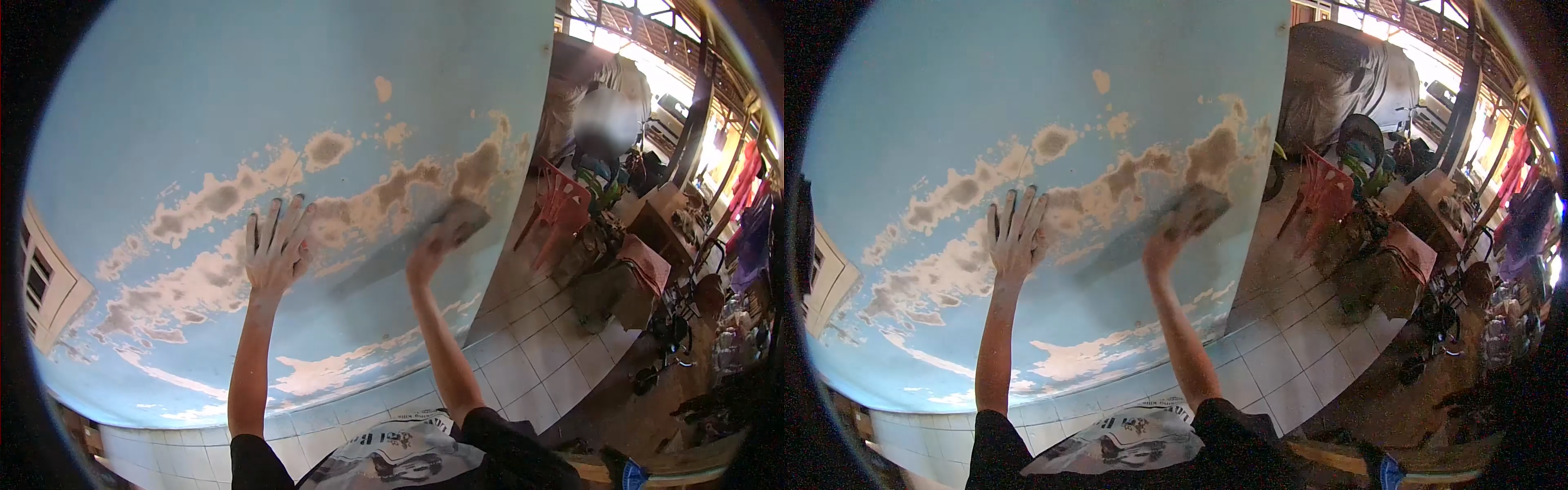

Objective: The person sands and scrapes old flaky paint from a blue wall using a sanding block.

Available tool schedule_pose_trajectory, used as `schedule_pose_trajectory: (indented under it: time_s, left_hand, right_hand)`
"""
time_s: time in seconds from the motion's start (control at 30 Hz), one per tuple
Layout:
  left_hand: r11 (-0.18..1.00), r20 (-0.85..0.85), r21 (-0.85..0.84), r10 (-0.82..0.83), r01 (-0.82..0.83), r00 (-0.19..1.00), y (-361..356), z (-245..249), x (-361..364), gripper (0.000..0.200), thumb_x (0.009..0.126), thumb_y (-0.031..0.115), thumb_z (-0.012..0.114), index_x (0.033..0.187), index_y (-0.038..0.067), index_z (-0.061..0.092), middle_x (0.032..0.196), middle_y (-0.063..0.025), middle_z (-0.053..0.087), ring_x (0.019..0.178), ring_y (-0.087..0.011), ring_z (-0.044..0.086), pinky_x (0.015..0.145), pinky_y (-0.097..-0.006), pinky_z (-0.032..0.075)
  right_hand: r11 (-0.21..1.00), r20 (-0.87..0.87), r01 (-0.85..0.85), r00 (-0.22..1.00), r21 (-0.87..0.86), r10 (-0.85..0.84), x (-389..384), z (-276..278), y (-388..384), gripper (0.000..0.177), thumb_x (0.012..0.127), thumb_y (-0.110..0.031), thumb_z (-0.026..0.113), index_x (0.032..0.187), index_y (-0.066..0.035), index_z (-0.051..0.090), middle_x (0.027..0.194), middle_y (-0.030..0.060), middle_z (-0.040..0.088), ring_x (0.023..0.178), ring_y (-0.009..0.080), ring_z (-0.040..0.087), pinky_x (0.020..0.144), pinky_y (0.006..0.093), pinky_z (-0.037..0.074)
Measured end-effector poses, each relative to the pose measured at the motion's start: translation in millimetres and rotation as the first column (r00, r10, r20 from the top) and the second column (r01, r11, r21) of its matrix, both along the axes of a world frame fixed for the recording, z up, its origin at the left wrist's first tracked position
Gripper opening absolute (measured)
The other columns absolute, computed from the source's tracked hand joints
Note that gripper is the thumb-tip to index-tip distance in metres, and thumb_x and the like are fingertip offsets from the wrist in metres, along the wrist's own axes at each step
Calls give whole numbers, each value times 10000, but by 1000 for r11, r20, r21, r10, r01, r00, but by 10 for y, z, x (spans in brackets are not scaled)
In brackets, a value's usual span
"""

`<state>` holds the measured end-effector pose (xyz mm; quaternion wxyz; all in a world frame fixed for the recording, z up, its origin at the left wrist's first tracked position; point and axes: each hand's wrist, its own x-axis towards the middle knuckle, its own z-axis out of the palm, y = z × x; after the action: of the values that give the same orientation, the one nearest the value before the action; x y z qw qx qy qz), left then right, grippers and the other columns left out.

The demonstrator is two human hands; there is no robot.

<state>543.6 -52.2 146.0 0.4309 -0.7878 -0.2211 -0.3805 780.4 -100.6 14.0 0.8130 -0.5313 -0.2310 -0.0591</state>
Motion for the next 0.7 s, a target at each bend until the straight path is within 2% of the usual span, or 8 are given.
schedule_pose_trajectory:
  time_s: [0.07,0.1,0.17,0.2,0.27,0.37,0.5,0.7]
  left_hand:
    - [999,-21,-26,23,-23,1000,6,-13,-1,496,901,208,429,1392,264,471,1461,16,422,1331,-258,402,1097,-531,288]
    - [1000,-18,-18,10,-10,1000,13,-8,17,496,901,208,429,1392,264,471,1461,16,422,1331,-258,402,1097,-531,288]
    - [999,-8,-40,4,-4,1000,13,-20,5,508,891,191,442,1393,261,468,1460,16,423,1330,-257,405,1095,-532,292]
    - [999,-10,-37,3,-3,1000,16,-11,0,508,891,191,442,1393,261,468,1460,16,423,1330,-257,405,1095,-532,292]
    - [999,4,-32,-37,38,999,12,-5,12,528,880,182,453,1402,264,456,1469,18,412,1339,-255,394,1097,-531,289]
    - [999,-5,-47,-24,24,1000,3,-2,8,516,898,169,423,1404,264,452,1470,20,410,1340,-256,392,1098,-530,289]
    - [999,-13,-28,-22,22,1000,19,-14,-6,475,942,186,363,1402,263,454,1467,23,414,1341,-254,391,1093,-528,297]
    - [1000,21,-17,-19,19,1000,-1,-9,21,477,926,205,370,1385,274,480,1460,48,423,1321,-215,419,1074,-495,331]
  right_hand:
    - [989,502,126,862,-82,-68,-325,-48,-11,491,954,-131,379,1423,11,358,1489,253,283,1394,466,159,1124,582,112]
    - [988,503,138,860,-74,-83,-316,-16,-121,491,954,-131,379,1423,11,358,1489,253,283,1394,466,159,1124,582,112]
    - [875,783,167,544,-454,302,-270,56,-402,467,946,-86,384,1399,27,382,1468,262,313,1377,471,192,1107,595,162]
    - [876,782,167,547,-452,299,-169,62,-389,467,946,-86,384,1399,27,382,1468,262,313,1377,471,192,1107,595,162]
    - [984,260,-26,963,-174,71,88,6,-221,470,923,-89,430,1384,0,412,1452,267,332,1359,483,215,1106,602,173]
    - [876,619,356,781,-326,-87,175,-483,36,493,916,-102,451,1399,-19,392,1469,274,296,1368,496,187,1122,595,146]
    - [877,846,323,510,-356,155,-252,-84,-393,552,942,-149,442,1430,52,277,1511,280,188,1393,509,84,1131,596,75]
    - [925,441,105,895,-365,72,336,-338,-118,558,934,-123,452,1458,-33,284,1491,304,206,1339,575,146,1082,668,102]
